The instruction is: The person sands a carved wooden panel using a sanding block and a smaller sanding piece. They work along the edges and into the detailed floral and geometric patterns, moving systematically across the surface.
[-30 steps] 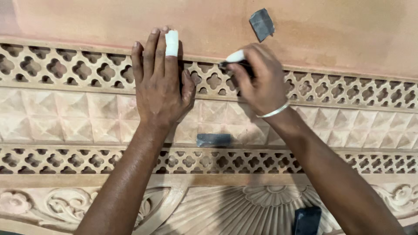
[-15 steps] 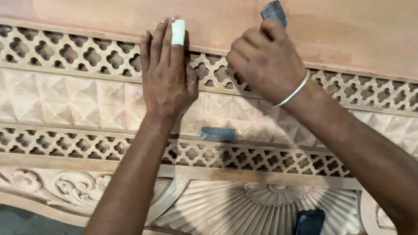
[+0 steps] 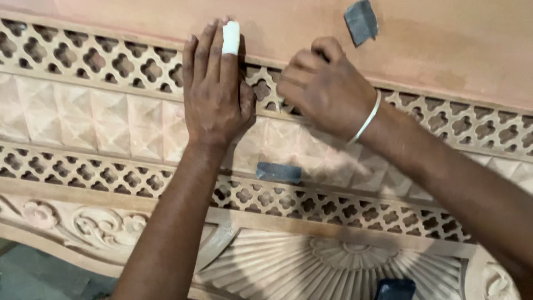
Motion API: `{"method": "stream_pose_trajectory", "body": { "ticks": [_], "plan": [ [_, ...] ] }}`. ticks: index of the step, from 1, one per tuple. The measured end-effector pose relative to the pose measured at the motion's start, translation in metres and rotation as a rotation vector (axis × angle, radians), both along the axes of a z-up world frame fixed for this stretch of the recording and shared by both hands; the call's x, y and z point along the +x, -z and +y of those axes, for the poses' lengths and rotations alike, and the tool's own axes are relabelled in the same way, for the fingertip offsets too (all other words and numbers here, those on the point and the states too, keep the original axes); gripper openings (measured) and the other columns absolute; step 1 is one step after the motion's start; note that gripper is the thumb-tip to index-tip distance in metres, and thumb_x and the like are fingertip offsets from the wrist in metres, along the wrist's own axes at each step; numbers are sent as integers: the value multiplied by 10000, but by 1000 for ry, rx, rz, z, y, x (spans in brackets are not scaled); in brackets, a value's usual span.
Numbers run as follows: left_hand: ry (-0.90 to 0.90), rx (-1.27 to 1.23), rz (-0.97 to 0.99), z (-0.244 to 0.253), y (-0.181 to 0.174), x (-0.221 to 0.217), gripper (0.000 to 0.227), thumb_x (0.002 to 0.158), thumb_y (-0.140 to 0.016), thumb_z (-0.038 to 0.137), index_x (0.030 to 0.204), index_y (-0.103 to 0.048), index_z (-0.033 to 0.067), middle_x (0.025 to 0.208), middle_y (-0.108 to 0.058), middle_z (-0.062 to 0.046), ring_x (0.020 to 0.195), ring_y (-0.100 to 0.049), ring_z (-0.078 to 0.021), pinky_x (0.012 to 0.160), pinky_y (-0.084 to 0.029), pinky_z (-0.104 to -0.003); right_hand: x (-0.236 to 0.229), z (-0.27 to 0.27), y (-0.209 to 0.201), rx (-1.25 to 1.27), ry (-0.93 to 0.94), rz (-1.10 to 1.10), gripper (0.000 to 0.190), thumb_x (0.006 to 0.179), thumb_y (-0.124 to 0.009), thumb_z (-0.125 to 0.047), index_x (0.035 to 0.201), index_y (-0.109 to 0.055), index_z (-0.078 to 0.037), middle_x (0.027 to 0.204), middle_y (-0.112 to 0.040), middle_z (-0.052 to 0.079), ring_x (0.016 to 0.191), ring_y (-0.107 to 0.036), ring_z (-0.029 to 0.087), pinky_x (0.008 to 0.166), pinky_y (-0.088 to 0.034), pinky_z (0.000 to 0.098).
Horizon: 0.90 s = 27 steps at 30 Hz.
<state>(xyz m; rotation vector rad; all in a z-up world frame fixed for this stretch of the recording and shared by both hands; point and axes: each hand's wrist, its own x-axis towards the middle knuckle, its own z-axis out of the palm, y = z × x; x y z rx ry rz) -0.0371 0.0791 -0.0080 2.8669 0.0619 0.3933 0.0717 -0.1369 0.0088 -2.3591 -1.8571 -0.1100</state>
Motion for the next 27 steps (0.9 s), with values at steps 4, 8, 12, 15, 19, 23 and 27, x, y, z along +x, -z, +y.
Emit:
{"method": "stream_pose_trajectory", "body": {
  "ticks": [4,8,12,15,19,23,27],
  "plan": [
    [3,11,-22,-1,-1,6,653,921,-505,144,1545,-407,-22,1643,-410,-194,1575,-318,-322,1345,-160,-507,14,-1,-19,98,172,450,180,1003,-757,-256,1031,-679,-96,1014,-697,66,1026,-612,207,1022,-437,436],
    [-17,13,4,0,-3,8,667,913,-487,153,1549,-397,-25,1645,-408,-185,1576,-324,-309,1344,-166,-511,4,3,-29,71,20,5,108,994,-720,-218,1023,-700,-115,1055,-736,51,1049,-647,197,1066,-409,457],
    [-10,8,-6,-5,-2,-1,647,945,-489,175,1553,-393,-23,1654,-403,-180,1581,-326,-303,1352,-163,-508,-14,-6,-18,64,50,-9,150,916,-680,-116,1062,-706,-97,1080,-734,67,1040,-651,203,1005,-422,405],
    [-25,15,21,-3,-3,6,645,933,-462,178,1542,-407,-25,1629,-411,-191,1547,-335,-317,1318,-161,-516,-10,-9,-13,195,216,290,239,1002,-696,-243,998,-692,-5,994,-715,148,923,-620,273,866,-425,445],
    [-22,18,2,-2,-2,5,619,942,-442,179,1523,-415,-31,1635,-411,-187,1566,-334,-314,1338,-176,-507,-25,0,-7,192,281,77,140,1055,-666,-169,1052,-691,-31,1016,-705,143,920,-634,240,853,-473,408],
    [-28,11,-16,-4,1,4,589,989,-438,185,1538,-408,-26,1634,-413,-188,1566,-332,-312,1339,-181,-500,-34,1,-6,347,331,220,172,1044,-665,-178,1048,-673,-6,1009,-690,154,935,-637,268,864,-489,428],
    [-11,19,-10,-1,-1,4,653,922,-455,167,1537,-390,-41,1634,-415,-196,1563,-330,-319,1333,-173,-503,-33,0,-7,334,376,226,166,1054,-674,-164,1013,-687,-3,976,-700,160,855,-623,264,785,-456,442]
  ]
}}
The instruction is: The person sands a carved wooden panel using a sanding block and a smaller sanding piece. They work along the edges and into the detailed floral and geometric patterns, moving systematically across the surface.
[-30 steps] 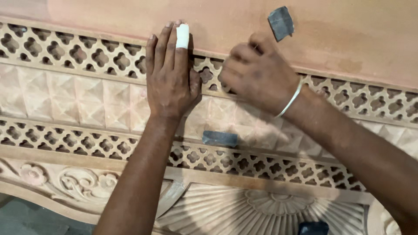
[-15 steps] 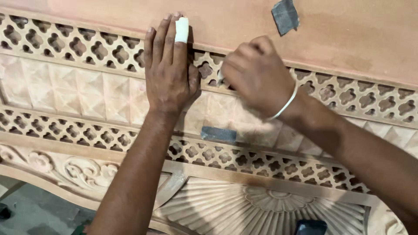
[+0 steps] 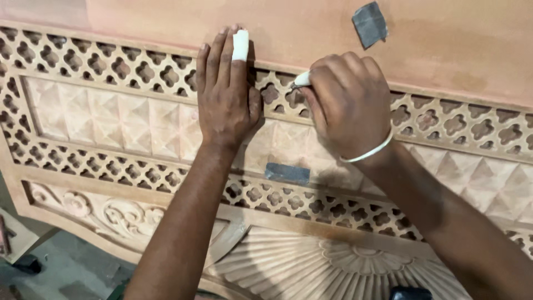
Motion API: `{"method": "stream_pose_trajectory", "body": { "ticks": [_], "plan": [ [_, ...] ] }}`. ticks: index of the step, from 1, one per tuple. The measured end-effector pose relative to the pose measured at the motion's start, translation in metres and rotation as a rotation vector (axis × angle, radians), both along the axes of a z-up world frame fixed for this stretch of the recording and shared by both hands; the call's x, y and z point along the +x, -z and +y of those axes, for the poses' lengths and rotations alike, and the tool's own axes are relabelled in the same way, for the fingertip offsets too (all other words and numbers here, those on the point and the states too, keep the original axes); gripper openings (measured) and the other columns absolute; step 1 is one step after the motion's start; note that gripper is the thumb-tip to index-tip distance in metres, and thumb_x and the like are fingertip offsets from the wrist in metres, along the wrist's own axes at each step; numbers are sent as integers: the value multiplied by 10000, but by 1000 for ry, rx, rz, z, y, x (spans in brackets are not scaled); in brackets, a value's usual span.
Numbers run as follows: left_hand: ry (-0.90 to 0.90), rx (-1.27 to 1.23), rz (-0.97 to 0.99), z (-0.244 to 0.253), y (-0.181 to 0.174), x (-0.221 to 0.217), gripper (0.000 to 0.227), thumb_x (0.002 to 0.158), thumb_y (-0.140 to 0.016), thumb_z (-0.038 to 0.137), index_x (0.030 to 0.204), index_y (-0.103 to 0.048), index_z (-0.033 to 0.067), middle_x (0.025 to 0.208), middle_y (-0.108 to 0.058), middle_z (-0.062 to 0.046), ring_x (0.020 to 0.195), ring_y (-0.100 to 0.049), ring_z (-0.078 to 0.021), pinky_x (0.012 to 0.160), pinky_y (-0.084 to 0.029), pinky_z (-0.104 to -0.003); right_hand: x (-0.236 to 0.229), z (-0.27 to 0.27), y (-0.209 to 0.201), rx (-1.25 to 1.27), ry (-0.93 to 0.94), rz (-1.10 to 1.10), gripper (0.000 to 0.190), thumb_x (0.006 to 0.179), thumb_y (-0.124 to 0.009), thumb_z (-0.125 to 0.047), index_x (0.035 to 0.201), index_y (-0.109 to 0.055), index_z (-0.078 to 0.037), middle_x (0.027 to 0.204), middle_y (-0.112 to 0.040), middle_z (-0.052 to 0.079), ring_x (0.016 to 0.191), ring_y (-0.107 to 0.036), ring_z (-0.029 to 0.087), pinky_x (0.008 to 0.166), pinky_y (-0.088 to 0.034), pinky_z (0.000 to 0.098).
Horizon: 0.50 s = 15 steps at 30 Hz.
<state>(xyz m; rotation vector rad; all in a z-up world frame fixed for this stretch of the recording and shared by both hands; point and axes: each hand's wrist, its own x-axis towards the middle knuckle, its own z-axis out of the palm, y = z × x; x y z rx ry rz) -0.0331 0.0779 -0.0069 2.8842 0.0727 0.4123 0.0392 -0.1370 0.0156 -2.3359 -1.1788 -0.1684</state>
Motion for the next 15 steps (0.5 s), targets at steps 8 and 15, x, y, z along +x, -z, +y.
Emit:
{"method": "stream_pose_trajectory", "body": {
  "ticks": [8,15],
  "plan": [
    [-39,-25,2,1,3,-1,694,884,-473,123,1547,-364,-52,1613,-408,-226,1548,-322,-352,1331,-184,-511,0,7,-2,23,59,22,187,1078,-673,-201,979,-667,-42,945,-668,123,875,-602,243,839,-457,421],
    [-35,-75,-71,2,0,-3,657,903,-521,91,1542,-398,2,1619,-400,-191,1564,-329,-354,1346,-231,-529,13,34,-7,-226,40,-288,72,982,-697,-100,953,-655,-50,908,-635,94,856,-599,228,778,-458,379]
  ]
}}
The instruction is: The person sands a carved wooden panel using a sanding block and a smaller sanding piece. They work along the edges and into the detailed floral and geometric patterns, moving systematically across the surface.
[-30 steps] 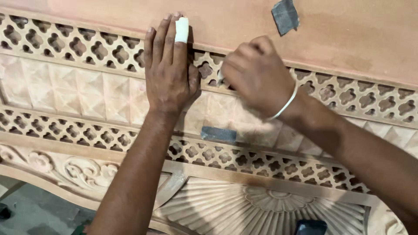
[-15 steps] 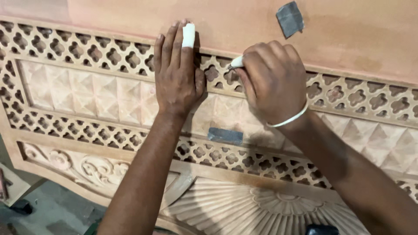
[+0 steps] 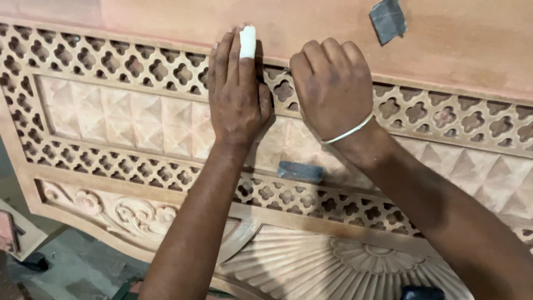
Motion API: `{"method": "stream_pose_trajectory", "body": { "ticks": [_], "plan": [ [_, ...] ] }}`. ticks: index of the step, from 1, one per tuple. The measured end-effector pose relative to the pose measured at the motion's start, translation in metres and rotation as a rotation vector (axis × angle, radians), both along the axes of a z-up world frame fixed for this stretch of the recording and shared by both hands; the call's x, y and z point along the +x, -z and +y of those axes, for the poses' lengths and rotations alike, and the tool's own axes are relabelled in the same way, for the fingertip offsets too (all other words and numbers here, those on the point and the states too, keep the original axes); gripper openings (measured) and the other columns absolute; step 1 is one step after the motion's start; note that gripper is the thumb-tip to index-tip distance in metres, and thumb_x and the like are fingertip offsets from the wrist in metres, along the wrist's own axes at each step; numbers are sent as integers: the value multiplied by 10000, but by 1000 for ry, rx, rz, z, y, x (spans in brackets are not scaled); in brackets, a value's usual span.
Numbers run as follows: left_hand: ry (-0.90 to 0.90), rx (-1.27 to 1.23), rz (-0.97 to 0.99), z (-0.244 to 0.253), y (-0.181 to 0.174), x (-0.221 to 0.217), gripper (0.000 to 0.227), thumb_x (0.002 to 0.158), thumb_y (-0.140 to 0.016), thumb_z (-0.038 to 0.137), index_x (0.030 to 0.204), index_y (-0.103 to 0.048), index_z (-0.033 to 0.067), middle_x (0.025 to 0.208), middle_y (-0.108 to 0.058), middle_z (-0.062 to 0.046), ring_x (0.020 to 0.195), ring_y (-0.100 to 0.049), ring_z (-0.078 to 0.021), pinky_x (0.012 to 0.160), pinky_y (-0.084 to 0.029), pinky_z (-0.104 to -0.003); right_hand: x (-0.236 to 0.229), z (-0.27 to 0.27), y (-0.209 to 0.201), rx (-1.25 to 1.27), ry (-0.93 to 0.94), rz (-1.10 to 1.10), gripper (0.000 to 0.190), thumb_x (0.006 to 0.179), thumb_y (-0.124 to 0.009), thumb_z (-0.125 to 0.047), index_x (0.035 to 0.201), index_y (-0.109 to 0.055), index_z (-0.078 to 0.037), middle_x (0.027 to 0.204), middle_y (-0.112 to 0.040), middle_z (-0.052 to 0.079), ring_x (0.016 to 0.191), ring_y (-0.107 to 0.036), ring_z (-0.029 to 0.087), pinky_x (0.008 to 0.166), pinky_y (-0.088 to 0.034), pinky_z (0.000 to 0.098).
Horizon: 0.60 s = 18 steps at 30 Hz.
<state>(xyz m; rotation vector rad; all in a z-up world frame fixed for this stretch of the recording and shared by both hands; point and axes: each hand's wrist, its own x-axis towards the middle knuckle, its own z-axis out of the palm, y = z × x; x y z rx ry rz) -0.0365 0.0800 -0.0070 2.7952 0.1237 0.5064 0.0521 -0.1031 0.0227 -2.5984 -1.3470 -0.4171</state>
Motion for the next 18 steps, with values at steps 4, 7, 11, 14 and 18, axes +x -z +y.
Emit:
{"method": "stream_pose_trajectory", "body": {
  "ticks": [4,7,11,14,18],
  "plan": [
    [-19,-2,30,-2,-1,0,657,904,-521,86,1541,-396,-17,1619,-407,-200,1565,-328,-364,1348,-242,-530,1,-8,-1,349,28,425,213,1067,-724,-184,970,-639,-14,915,-626,135,857,-590,259,798,-463,400],
    [-15,-2,28,-1,0,0,666,901,-522,84,1545,-389,-17,1625,-397,-200,1571,-316,-364,1351,-232,-534,-4,-12,4,320,-7,289,197,1094,-717,-181,1005,-646,-21,953,-638,126,897,-601,245,831,-474,398],
    [2,-19,54,0,2,0,696,883,-530,109,1546,-367,-22,1626,-365,-213,1561,-291,-374,1334,-201,-548,-12,-7,8,145,58,70,116,1059,-676,-116,994,-659,-22,955,-659,116,901,-603,226,838,-472,383],
    [23,-4,67,1,1,0,694,896,-531,111,1554,-354,-21,1630,-353,-221,1558,-280,-376,1331,-186,-548,-14,-3,5,349,91,369,170,1085,-682,-148,985,-650,-14,932,-638,128,872,-593,237,828,-472,382],
    [37,-84,46,4,-1,0,694,859,-532,68,1522,-357,-40,1579,-401,-236,1539,-312,-393,1331,-193,-561,-11,-3,-7,79,42,169,189,1049,-698,-213,1009,-668,-31,983,-675,121,890,-618,242,828,-463,413]
  ]
}}
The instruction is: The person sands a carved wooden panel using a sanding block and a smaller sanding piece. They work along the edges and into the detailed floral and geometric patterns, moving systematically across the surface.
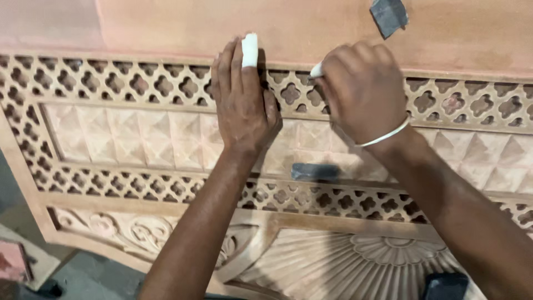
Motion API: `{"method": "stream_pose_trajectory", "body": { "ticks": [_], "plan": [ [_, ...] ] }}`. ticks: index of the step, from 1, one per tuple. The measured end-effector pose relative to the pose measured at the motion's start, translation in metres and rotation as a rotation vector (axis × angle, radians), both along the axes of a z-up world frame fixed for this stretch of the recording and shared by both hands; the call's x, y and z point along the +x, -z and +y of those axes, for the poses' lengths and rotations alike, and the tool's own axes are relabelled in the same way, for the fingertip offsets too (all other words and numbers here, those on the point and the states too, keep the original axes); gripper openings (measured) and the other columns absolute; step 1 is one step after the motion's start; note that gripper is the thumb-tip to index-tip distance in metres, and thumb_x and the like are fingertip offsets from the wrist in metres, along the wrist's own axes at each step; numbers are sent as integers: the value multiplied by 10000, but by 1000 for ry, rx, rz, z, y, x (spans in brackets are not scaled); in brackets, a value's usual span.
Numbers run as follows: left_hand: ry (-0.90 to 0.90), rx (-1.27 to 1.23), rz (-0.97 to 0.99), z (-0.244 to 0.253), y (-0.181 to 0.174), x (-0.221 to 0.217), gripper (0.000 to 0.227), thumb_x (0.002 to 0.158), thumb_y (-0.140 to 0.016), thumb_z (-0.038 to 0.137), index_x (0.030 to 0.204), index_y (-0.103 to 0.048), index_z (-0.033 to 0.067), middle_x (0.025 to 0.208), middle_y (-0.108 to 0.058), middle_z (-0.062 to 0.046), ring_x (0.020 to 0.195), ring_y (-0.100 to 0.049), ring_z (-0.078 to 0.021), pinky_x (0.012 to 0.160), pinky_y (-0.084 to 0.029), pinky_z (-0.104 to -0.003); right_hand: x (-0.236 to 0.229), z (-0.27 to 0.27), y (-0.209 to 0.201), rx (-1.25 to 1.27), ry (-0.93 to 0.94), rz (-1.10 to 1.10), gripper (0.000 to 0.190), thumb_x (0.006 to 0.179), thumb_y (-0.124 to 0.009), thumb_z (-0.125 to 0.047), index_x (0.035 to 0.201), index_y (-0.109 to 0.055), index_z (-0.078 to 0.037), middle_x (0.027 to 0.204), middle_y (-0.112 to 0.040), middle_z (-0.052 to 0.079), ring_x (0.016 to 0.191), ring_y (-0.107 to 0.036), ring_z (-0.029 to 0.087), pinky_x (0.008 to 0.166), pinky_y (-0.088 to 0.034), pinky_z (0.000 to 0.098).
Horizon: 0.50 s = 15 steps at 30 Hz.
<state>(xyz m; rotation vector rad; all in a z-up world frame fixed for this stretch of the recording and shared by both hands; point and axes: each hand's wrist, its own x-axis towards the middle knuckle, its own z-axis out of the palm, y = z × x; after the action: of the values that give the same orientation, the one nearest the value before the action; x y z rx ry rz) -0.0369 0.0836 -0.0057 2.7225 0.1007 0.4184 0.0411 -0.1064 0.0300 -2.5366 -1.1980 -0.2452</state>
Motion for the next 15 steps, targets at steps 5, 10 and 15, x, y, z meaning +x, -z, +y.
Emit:
{"method": "stream_pose_trajectory", "body": {
  "ticks": [5,10,15],
  "plan": [
    [13,-213,-194,3,3,-8,647,917,-521,-94,1540,-359,-27,1517,-441,-214,1494,-386,-378,1315,-288,-511,-1,7,-16,-129,-90,-127,123,910,-699,-135,991,-670,-47,962,-694,106,888,-647,222,857,-484,391],
    [35,-429,-249,7,1,-9,678,887,-461,-173,1546,-367,-38,1504,-465,-226,1435,-444,-385,1252,-374,-480,16,23,-32,-41,-69,74,237,1041,-739,-241,983,-642,-32,999,-674,124,927,-630,260,879,-456,436],
    [47,-499,-254,12,-4,-12,684,862,-449,-170,1528,-376,-32,1428,-491,-220,1407,-450,-408,1239,-374,-501,-9,55,-5,-25,39,-123,93,966,-672,-59,1042,-655,-7,1025,-685,139,929,-636,275,844,-453,418]
  ]
}}
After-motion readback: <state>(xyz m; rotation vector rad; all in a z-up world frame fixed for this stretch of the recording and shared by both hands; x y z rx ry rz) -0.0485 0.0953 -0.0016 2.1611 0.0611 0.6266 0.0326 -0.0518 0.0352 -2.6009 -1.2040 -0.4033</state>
